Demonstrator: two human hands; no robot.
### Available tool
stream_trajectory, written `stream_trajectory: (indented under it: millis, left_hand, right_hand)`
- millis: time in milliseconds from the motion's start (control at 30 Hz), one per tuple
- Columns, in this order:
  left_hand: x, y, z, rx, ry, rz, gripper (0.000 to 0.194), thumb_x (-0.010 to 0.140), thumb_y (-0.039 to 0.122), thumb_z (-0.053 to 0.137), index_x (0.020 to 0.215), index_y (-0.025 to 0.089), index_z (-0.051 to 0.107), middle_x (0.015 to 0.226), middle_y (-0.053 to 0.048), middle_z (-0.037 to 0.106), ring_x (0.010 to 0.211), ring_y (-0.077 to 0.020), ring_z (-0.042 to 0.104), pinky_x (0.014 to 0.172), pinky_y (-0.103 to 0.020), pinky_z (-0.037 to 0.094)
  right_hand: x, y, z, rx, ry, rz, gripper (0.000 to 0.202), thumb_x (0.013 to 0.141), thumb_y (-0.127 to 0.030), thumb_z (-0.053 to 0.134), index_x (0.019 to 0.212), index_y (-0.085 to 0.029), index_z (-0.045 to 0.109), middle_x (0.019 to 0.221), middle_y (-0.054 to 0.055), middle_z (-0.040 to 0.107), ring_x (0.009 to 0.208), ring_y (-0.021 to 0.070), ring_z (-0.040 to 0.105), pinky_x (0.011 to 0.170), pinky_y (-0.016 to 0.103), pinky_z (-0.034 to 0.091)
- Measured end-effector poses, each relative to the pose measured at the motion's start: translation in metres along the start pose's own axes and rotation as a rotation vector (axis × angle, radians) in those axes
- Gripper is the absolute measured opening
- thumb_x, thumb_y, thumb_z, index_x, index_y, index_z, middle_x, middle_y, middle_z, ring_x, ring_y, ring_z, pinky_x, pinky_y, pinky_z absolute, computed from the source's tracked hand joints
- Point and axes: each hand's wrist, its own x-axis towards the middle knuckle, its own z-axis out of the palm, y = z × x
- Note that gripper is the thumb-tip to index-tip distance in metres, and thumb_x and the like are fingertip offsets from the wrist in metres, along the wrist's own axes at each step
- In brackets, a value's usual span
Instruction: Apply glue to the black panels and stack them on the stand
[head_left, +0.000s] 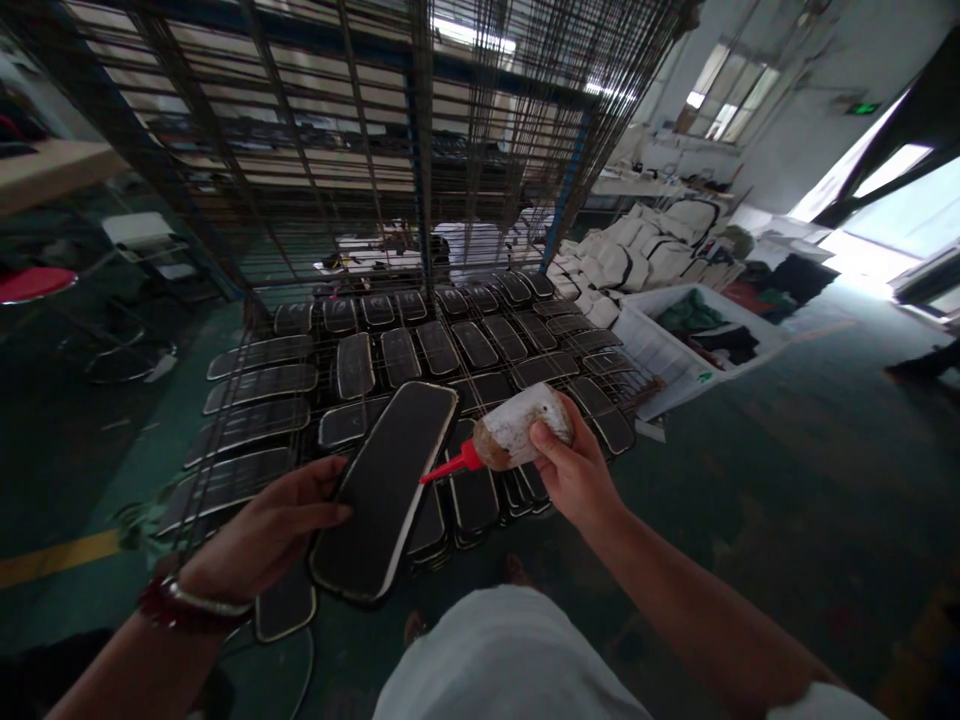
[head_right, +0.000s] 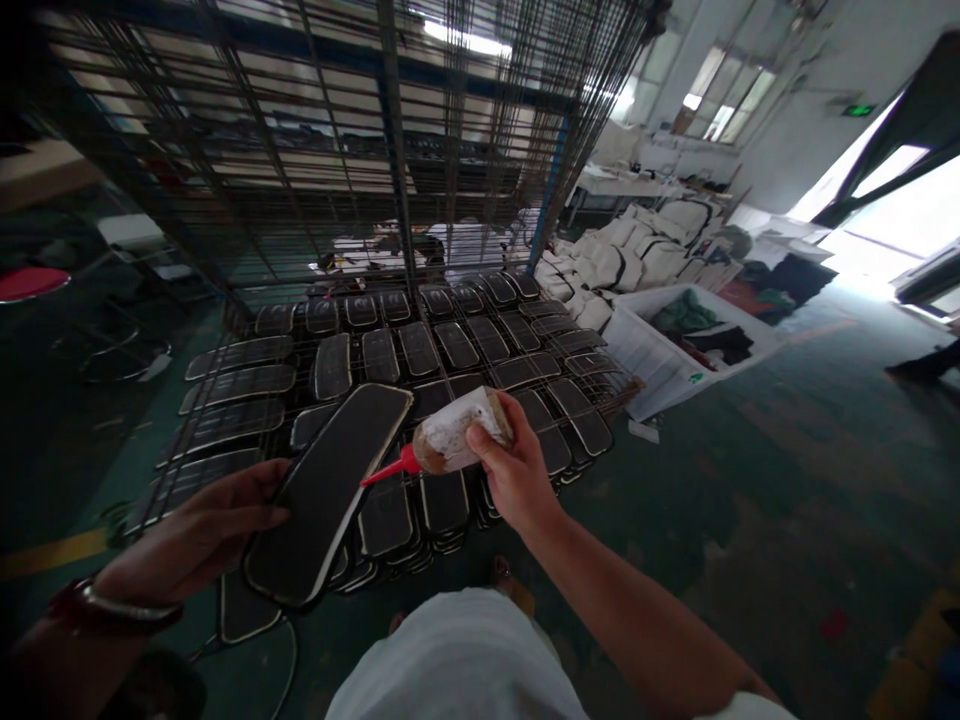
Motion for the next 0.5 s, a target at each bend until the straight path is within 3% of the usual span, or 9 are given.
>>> stream_trajectory:
  millis: [133, 500]
  left_hand:
    - [0.001, 0.004, 0.004, 0.022, -0.053, -0.025, 0.038, 0.063, 0.005, 0.093, 0.096, 0.016, 0.077, 0.098, -0.012, 0.086, 0.072, -0.0280, 0.082, 0.065, -0.036, 0.070]
    - [0.005, 0.007, 0.016, 0.039, 0.059, 0.000, 0.045, 0.054, 0.004, 0.091, 0.095, 0.014, 0.074, 0.082, -0.013, 0.085, 0.058, -0.0284, 0.079, 0.055, -0.038, 0.069]
  right_hand:
    - [-0.006, 0.003, -0.002, -0.044, -0.025, -0.026, 0.053, 0.073, -0.040, 0.098, 0.118, -0.030, 0.072, 0.104, -0.001, 0.074, 0.093, 0.0192, 0.068, 0.083, 0.029, 0.058]
    - [-0.026, 0.011, -0.017, -0.240, -0.184, -0.128, 0.066, 0.082, -0.049, 0.091, 0.140, -0.033, 0.062, 0.126, 0.007, 0.072, 0.117, 0.0319, 0.069, 0.099, 0.046, 0.059]
